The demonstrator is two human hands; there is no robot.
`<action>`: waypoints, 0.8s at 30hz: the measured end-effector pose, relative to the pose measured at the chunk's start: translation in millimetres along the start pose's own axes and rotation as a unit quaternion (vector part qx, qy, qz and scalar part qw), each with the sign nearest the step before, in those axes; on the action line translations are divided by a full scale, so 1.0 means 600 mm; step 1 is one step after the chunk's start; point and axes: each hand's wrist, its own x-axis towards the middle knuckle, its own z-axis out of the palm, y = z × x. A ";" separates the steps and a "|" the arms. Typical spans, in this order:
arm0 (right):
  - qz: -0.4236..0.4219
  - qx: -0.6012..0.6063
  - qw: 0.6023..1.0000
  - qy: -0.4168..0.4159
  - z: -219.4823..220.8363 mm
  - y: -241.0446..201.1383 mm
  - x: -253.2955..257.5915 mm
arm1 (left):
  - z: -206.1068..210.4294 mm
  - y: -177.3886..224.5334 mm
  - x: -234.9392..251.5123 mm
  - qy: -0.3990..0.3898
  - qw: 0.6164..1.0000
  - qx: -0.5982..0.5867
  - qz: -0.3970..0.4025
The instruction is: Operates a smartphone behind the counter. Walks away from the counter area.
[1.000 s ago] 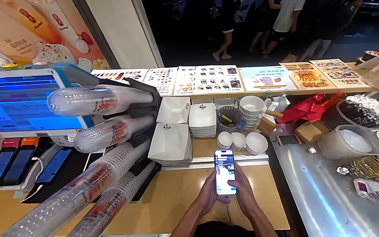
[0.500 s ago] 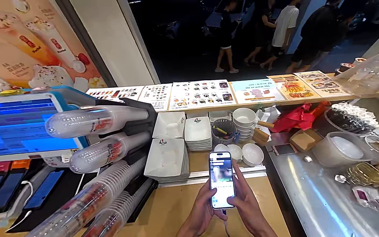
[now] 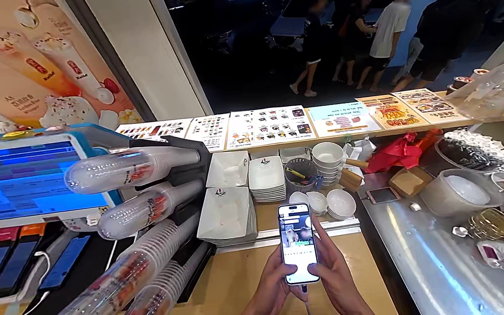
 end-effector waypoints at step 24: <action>0.021 -0.032 0.999 0.019 0.007 0.003 -0.003 | -0.004 0.009 -0.018 0.010 0.999 0.033 -0.010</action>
